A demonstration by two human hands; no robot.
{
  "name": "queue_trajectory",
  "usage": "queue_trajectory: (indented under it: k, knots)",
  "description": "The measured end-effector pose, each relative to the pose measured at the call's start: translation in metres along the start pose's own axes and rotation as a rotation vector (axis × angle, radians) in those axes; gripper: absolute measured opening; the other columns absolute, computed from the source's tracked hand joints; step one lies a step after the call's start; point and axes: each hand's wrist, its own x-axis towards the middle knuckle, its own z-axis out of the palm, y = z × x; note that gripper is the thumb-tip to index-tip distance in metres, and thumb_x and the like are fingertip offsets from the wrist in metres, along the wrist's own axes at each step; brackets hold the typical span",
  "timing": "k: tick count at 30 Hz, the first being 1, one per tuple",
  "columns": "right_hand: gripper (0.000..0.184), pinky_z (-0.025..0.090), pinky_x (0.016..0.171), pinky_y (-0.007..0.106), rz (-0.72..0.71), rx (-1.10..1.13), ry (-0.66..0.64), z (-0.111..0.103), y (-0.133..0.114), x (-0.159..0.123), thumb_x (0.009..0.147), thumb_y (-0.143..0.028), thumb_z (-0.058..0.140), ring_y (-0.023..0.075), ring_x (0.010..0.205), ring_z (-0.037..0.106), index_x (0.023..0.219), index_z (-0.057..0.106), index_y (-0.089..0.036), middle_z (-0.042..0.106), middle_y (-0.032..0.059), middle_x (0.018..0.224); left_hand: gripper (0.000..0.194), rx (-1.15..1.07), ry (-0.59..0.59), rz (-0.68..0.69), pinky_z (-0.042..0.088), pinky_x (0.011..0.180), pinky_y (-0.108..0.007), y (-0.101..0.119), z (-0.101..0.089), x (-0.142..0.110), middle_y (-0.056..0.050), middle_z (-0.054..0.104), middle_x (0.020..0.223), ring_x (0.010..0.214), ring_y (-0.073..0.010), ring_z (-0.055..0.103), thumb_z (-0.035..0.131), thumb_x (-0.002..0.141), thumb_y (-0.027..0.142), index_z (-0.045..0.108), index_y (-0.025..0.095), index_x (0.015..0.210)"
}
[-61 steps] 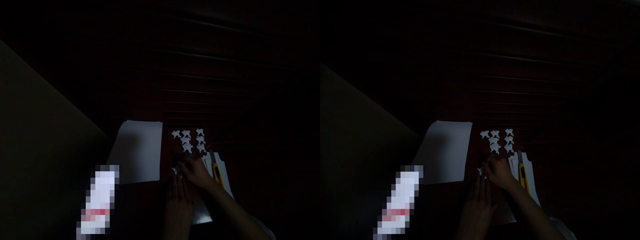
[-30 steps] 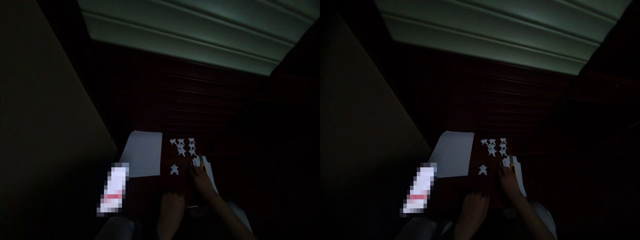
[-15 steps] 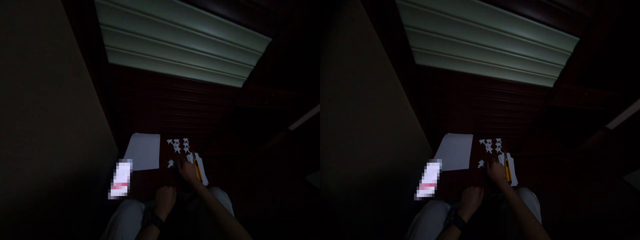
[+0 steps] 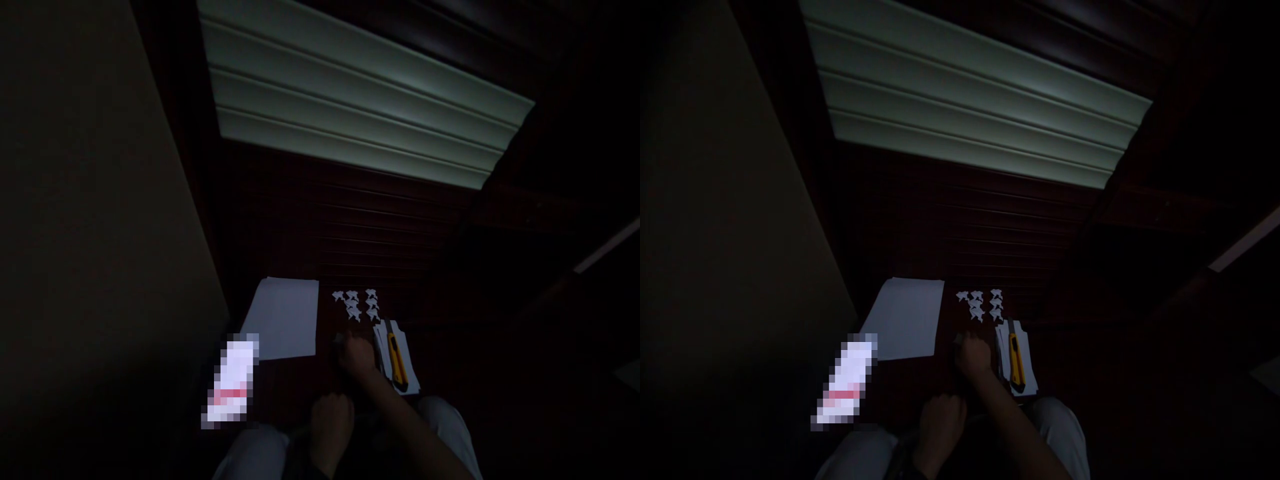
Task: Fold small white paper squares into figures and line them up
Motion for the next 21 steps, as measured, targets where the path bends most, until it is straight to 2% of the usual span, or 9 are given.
queue_trajectory:
  k: [3, 8, 12, 17, 21]
  knots:
    - [0.033, 0.048, 0.068, 0.034, -0.072, -0.022, -0.003, -0.007, 0.002, 0.016, 0.09, -0.041, 0.039, 0.0268, 0.085, 0.066, 0.104, 0.054, -0.015, 0.066, 0.017, 0.097, 0.041, 0.007, 0.013, -0.005, 0.044, 0.062, -0.033, 0.0, 0.001, 0.001, -0.013, 0.07, 0.074, 0.073, -0.0248, 0.066, 0.035, 0.091, 0.024, 0.072, 0.015, 0.076]
    - [0.031, 0.047, 0.077, 0.034, -0.21, -0.066, -0.03, -0.024, 0.004, 0.07, 0.091, -0.038, 0.041, 0.0258, 0.094, 0.063, 0.108, 0.055, -0.016, 0.064, 0.0152, 0.105, 0.046, -0.028, 0.008, -0.005, 0.044, 0.062, -0.033, -0.001, 0.001, 0.002, -0.013, 0.071, 0.074, 0.071, -0.0245, 0.067, 0.031, 0.093, 0.026, 0.073, 0.016, 0.075]
    - [0.024, 0.046, 0.081, 0.035, -0.308, -0.095, -0.083, -0.03, 0.007, 0.108, 0.09, -0.029, 0.049, 0.0248, 0.099, 0.061, 0.108, 0.058, -0.017, 0.062, 0.0122, 0.11, 0.045, -0.051, -0.065, -0.057, 0.045, 0.063, -0.033, -0.002, 0.0, 0.007, -0.015, 0.071, 0.076, 0.074, -0.025, 0.067, 0.032, 0.092, 0.026, 0.074, 0.015, 0.077]
    - [0.026, 0.047, 0.084, 0.041, -0.317, -0.101, -0.121, -0.029, 0.011, 0.127, 0.09, -0.028, 0.051, 0.0219, 0.1, 0.058, 0.112, 0.055, -0.016, 0.057, 0.0096, 0.115, 0.037, -0.031, -0.134, -0.047, 0.046, 0.063, -0.034, -0.004, 0.004, 0.013, -0.015, 0.071, 0.079, 0.076, -0.0272, 0.068, 0.038, 0.089, 0.02, 0.074, 0.016, 0.08]
    - [0.022, 0.043, 0.088, 0.036, -0.271, -0.049, -0.111, -0.032, 0.014, 0.127, 0.09, -0.018, 0.048, 0.0239, 0.104, 0.057, 0.108, 0.06, -0.017, 0.059, 0.0127, 0.114, 0.037, -0.028, -0.12, -0.047, 0.046, 0.063, -0.035, -0.004, 0.007, 0.013, -0.015, 0.071, 0.077, 0.075, -0.0273, 0.068, 0.039, 0.09, 0.022, 0.074, 0.016, 0.079]
